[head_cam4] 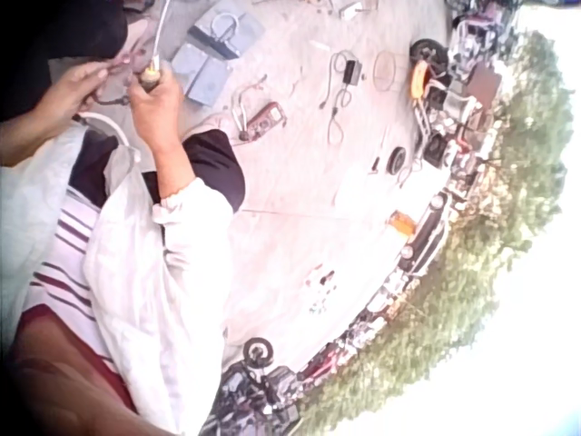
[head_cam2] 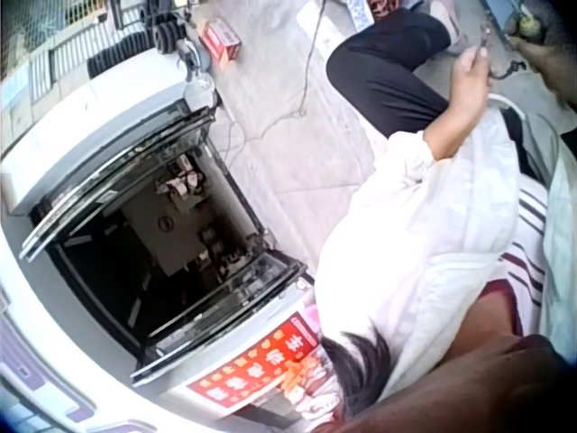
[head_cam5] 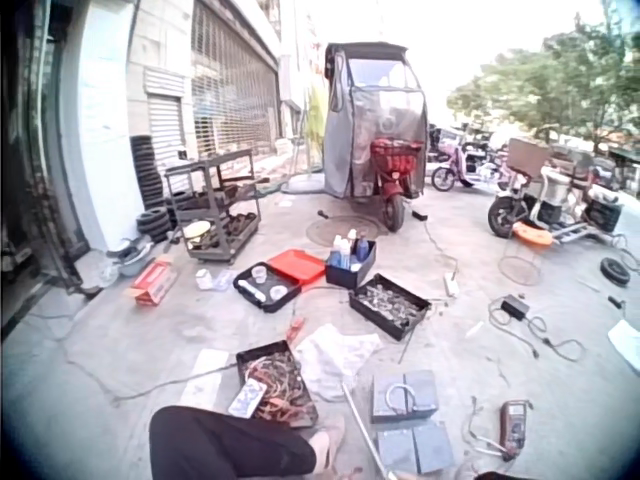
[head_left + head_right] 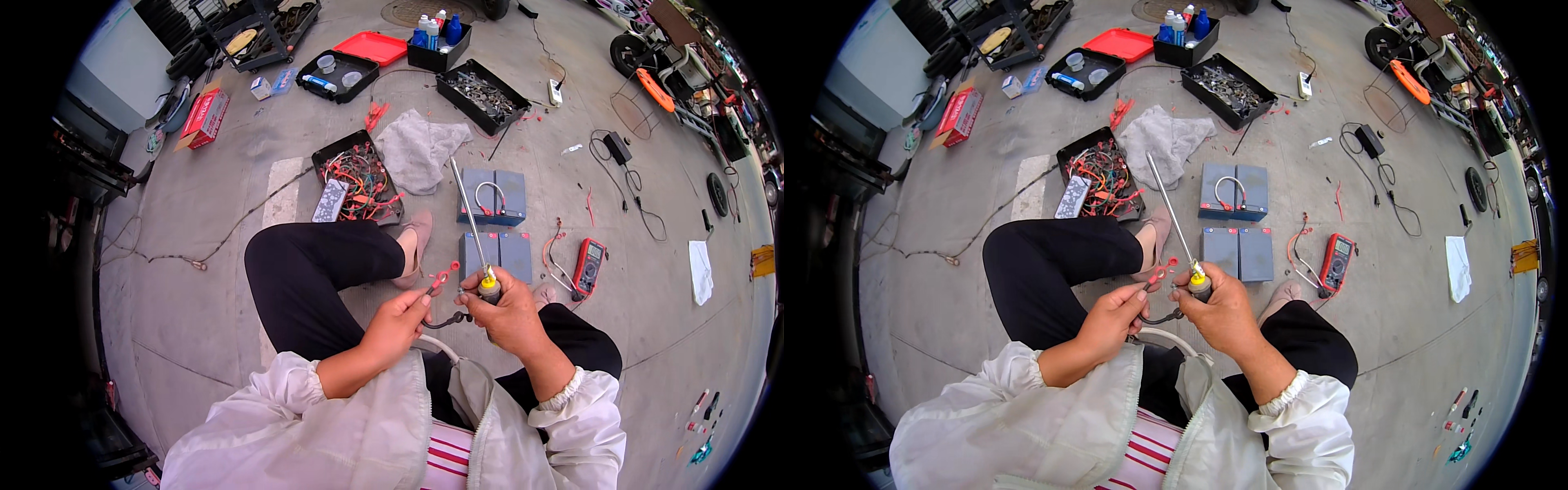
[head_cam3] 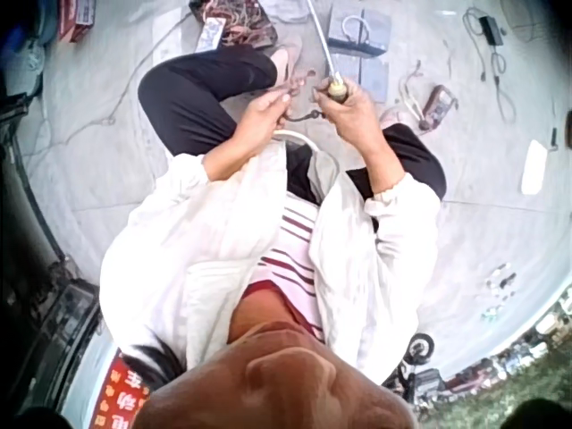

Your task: The person sits on the ground and uses a screwdriver to tighten screws on the terminals of two gray battery packs. They handle red and black wires and small metal nuts while assembling the connections.

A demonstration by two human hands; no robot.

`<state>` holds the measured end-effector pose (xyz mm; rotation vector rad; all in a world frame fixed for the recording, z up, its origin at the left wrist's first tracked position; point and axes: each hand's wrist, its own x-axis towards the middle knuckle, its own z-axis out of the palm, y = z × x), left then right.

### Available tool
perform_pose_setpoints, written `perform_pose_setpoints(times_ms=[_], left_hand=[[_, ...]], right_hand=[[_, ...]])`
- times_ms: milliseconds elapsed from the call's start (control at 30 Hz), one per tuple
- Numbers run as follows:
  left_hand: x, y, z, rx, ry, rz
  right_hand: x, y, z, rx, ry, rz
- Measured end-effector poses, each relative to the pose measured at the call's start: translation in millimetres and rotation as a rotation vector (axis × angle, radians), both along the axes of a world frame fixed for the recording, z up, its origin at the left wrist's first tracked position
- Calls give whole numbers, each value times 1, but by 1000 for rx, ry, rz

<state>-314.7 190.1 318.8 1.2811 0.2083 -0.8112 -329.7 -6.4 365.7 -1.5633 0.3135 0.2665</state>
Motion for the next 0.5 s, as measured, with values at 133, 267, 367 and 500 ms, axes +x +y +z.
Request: perform_pose_setpoints(times_ms=[133, 267, 367, 500], left_hand=[[-2, -2, 8, -3, -59, -57], [-4, -5, 7, -19, -76, -120], [-4, -6, 12, -35, -72, -135], [-4, -6, 11, -63, -61, -139]], right_hand=[[0, 3, -9, -68, -104, 0], [-1, -1, -11, -214, -185, 21], [-3, -1, -9, -298, -211, 34], [-6, -2, -3, -360, -180, 5]])
